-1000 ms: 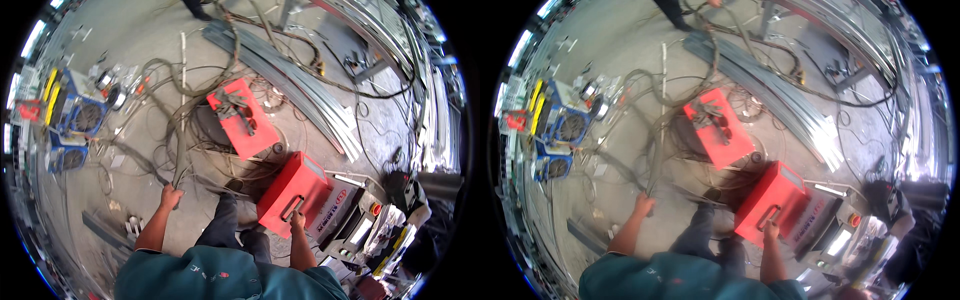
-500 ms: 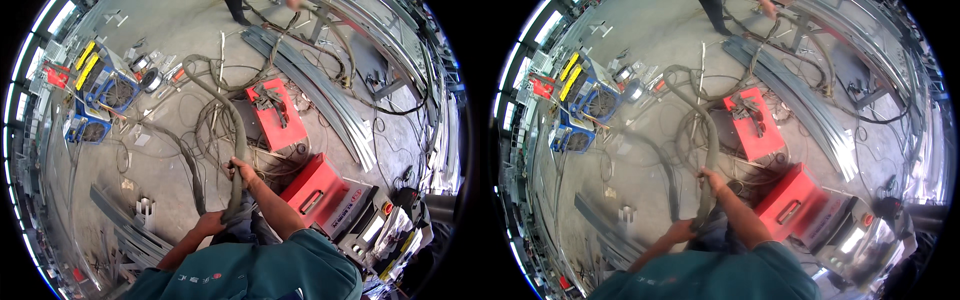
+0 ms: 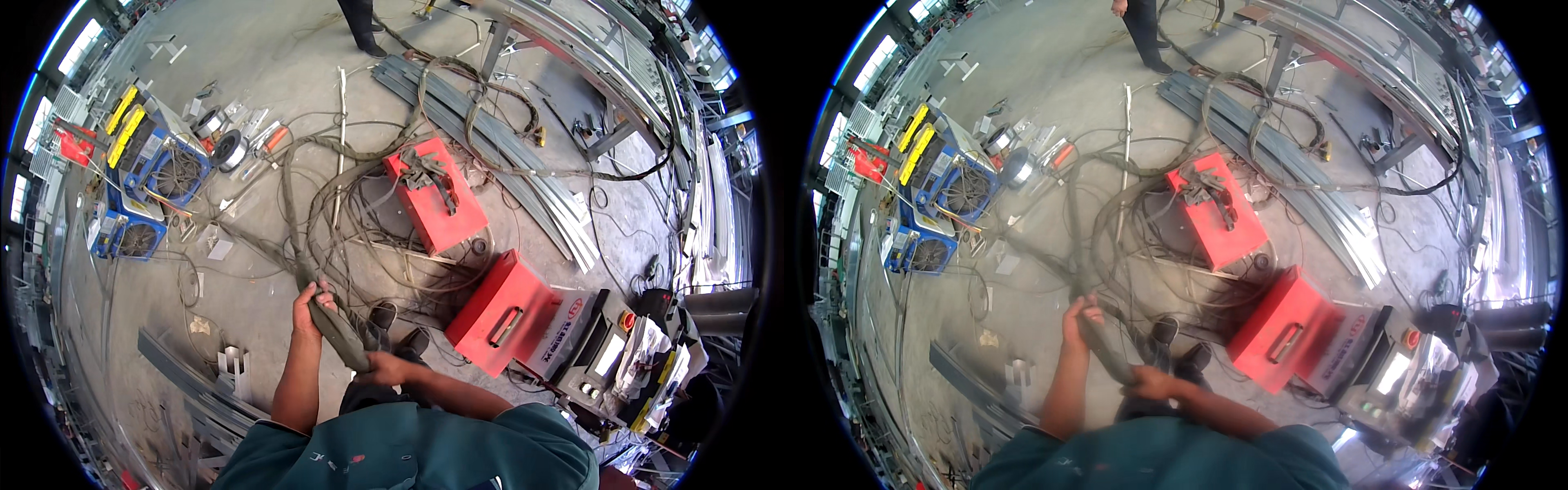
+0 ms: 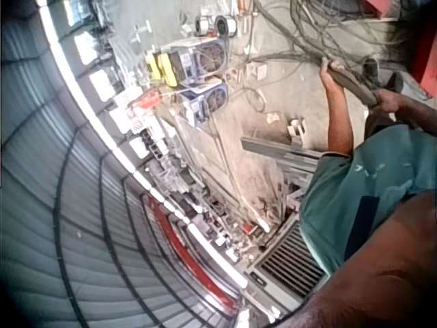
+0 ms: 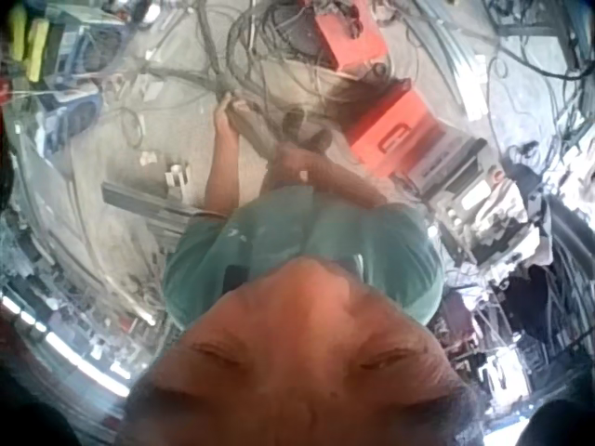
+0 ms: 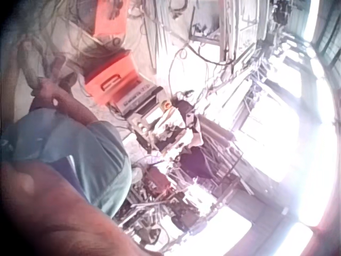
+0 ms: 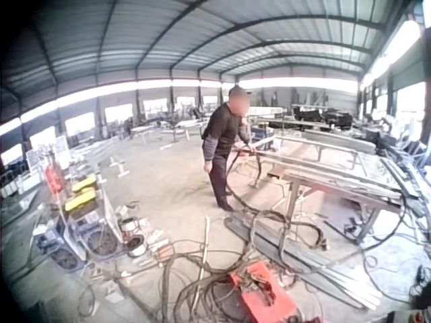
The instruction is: The person organizes and assembles metal frame components in a workshop. They handle cables and a red box, then repeatedly pick up long metal bars and insert them into a frame structure, adjusting alignment and positioning throughout.
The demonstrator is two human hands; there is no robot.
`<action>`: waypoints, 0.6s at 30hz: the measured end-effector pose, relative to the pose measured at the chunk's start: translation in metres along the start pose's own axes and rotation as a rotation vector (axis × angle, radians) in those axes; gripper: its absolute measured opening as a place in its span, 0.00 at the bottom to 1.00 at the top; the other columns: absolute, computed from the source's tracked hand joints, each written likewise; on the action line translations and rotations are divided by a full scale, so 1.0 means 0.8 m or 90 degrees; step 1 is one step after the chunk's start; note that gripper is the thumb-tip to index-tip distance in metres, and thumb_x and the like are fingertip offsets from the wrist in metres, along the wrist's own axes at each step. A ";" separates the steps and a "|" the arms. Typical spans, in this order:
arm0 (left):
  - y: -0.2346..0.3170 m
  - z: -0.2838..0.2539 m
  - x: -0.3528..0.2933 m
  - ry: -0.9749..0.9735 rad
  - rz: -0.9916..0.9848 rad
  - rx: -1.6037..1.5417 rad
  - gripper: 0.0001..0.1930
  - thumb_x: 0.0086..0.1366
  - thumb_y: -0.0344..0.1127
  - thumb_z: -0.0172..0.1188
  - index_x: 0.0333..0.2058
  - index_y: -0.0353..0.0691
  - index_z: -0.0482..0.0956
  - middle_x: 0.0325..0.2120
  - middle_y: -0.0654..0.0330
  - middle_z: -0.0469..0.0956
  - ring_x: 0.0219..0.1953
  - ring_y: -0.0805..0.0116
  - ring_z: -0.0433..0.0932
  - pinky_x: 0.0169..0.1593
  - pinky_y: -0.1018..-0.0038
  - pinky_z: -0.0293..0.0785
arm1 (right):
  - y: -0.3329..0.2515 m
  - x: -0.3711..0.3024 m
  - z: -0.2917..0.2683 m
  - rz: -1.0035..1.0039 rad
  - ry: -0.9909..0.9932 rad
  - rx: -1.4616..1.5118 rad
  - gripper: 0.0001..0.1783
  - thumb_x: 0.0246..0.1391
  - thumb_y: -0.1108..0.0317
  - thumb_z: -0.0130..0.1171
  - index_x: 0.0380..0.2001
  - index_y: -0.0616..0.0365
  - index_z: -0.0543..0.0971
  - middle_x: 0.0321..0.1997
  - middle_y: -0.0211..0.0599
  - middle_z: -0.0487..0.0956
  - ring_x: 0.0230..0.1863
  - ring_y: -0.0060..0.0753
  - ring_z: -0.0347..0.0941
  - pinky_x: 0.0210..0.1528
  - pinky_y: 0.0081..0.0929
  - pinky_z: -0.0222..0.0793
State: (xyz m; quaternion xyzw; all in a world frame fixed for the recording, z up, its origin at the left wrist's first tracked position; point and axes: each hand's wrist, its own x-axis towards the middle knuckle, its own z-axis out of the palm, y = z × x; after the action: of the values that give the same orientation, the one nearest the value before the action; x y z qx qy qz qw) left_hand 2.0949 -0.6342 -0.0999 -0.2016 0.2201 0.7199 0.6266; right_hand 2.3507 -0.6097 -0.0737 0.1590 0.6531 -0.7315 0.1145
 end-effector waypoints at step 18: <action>-0.023 0.189 -0.243 0.044 -0.239 1.318 0.20 0.58 0.39 0.62 0.50 0.47 0.82 0.42 0.52 0.83 0.46 0.56 0.81 0.53 0.66 0.74 | -0.258 0.262 -0.209 -0.088 0.085 0.870 0.23 0.62 0.52 0.57 0.49 0.59 0.72 0.38 0.35 0.75 0.28 0.25 0.72 0.26 0.20 0.70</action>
State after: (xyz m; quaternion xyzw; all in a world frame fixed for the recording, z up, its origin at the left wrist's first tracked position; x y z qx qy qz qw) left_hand 2.1369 -0.7040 0.1329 0.3811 0.7105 0.0661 0.5878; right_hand 2.0937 -0.4103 0.0200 0.1980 0.0598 -0.9734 -0.0988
